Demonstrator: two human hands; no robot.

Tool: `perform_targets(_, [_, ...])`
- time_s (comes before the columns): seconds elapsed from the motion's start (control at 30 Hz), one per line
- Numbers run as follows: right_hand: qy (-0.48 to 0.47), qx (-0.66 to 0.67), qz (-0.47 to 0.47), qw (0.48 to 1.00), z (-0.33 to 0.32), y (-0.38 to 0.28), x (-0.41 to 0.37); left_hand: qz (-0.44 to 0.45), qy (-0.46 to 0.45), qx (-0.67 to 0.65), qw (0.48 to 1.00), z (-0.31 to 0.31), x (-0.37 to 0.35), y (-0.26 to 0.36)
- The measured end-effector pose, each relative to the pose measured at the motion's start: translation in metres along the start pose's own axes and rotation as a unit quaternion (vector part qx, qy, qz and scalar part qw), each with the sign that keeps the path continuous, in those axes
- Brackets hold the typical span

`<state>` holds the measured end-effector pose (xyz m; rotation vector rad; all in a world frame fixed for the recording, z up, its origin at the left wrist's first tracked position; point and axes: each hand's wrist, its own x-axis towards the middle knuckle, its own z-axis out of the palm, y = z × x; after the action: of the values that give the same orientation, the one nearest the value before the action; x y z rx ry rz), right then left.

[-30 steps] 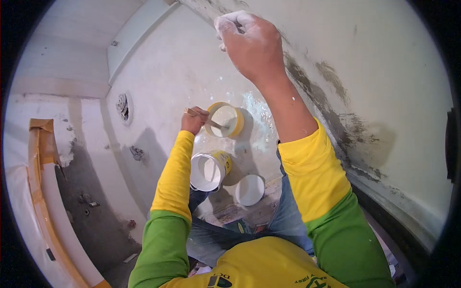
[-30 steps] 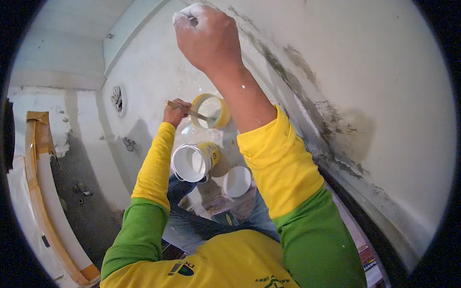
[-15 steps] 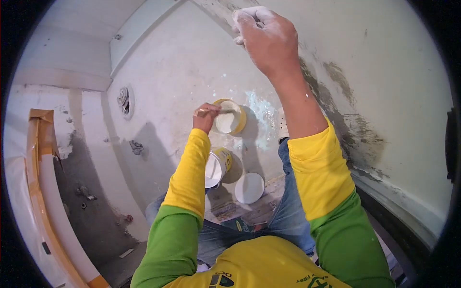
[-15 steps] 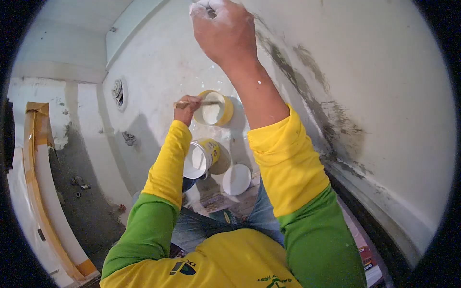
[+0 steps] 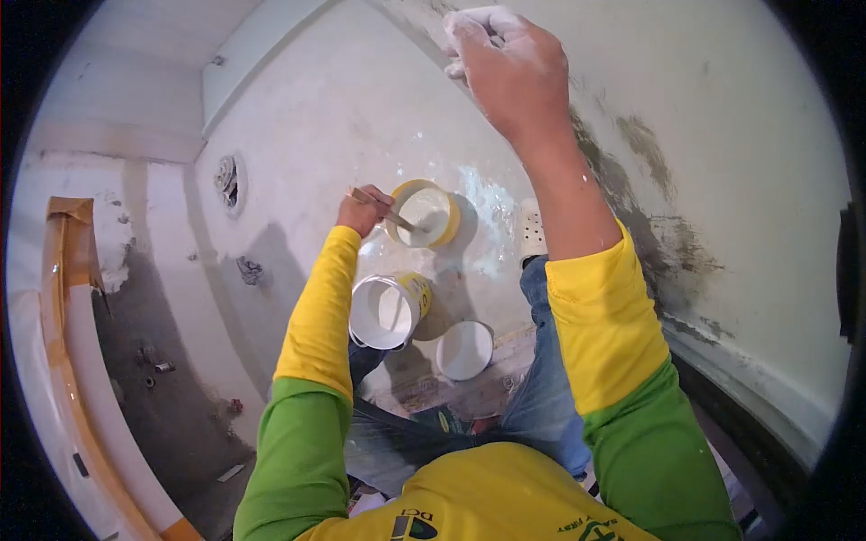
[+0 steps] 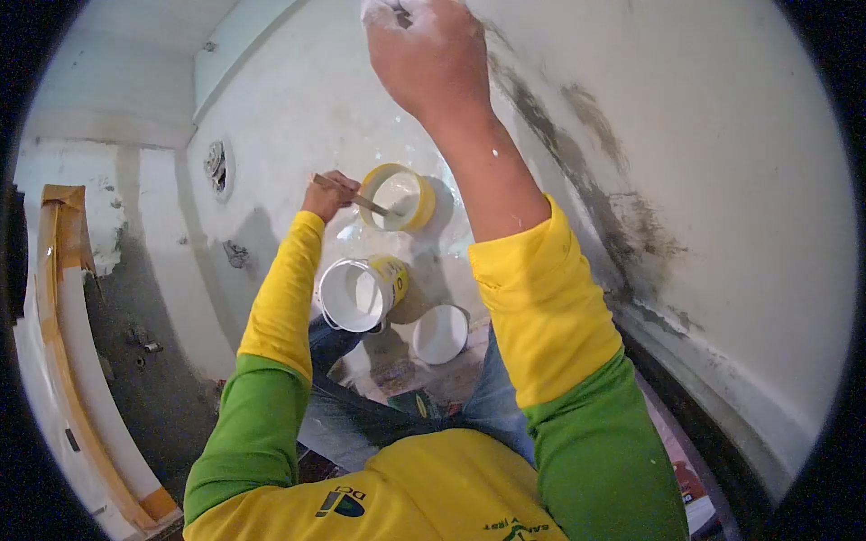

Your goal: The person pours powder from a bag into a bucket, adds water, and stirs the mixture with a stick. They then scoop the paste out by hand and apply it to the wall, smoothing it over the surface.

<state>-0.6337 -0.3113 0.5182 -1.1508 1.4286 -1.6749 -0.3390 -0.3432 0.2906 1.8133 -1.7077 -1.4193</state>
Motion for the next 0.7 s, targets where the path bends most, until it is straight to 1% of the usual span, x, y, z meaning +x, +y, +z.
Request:
perform_targets(0.03, [0.004,-0.026,0.003,1.0,0.0,-0.002,-0.001,0.002,0.003,-0.001,1.0,0.0,0.003,0.001])
perform_targets(0.07, [0.009,-0.052,0.006,0.999,-0.001,-0.003,-0.002,0.07,0.062,0.002,0.996,0.005,0.007,0.002])
perform_targets(0.1, [0.009,-0.05,0.004,0.999,-0.001,-0.004,-0.001,0.138,0.12,0.006,0.983,0.013,0.01,0.003])
perform_targets(0.13, [0.007,-0.047,0.001,0.999,0.0,-0.003,0.0,0.165,0.143,-0.006,0.976,0.029,0.013,-0.001])
perform_targets(0.17, [0.005,-0.045,-0.001,0.999,0.0,-0.003,0.001,0.176,0.141,-0.073,0.972,0.045,0.004,0.002])
perform_targets(0.23, [0.004,-0.034,-0.001,0.999,0.001,-0.004,0.001,0.176,0.031,-0.066,0.982,0.054,-0.022,0.011])
perform_targets(0.27, [0.002,-0.024,0.003,1.0,0.0,-0.003,0.0,0.174,0.029,-0.067,0.982,0.045,-0.016,0.001])
perform_targets(0.33, [0.001,-0.018,0.006,1.0,-0.001,-0.001,-0.002,0.058,-0.02,-0.032,0.998,0.014,-0.003,-0.013])
perform_targets(0.37, [-0.001,-0.009,0.005,1.0,-0.001,-0.001,-0.001,0.059,-0.019,-0.034,0.997,0.013,-0.004,0.0])
perform_targets(0.43, [0.001,-0.018,0.009,1.0,-0.002,-0.003,-0.001,0.08,0.085,0.021,0.993,0.01,-0.007,0.024])
perform_targets(0.47, [0.005,-0.025,0.014,1.0,-0.001,-0.004,0.0,0.145,0.089,-0.106,0.98,0.022,0.0,0.014])
perform_targets(0.5, [0.007,-0.023,0.011,1.0,-0.001,-0.003,0.001,0.175,0.1,-0.113,0.973,0.033,0.004,0.002])
perform_targets(0.57, [0.01,0.029,0.018,0.999,0.0,0.002,0.003,0.168,0.073,-0.094,0.979,0.045,-0.015,-0.006])
perform_targets(0.6, [0.012,0.028,0.021,0.999,0.0,0.003,0.003,0.166,0.07,-0.093,0.979,0.04,-0.015,-0.005])
perform_targets(0.67, [-0.001,0.006,-0.009,1.0,-0.002,0.0,0.0,0.081,-0.001,0.012,0.997,0.012,-0.017,0.0])
perform_targets(0.7, [-0.002,0.006,-0.009,1.0,-0.001,-0.001,-0.001,-0.009,0.013,-0.046,0.999,0.002,-0.01,0.003])
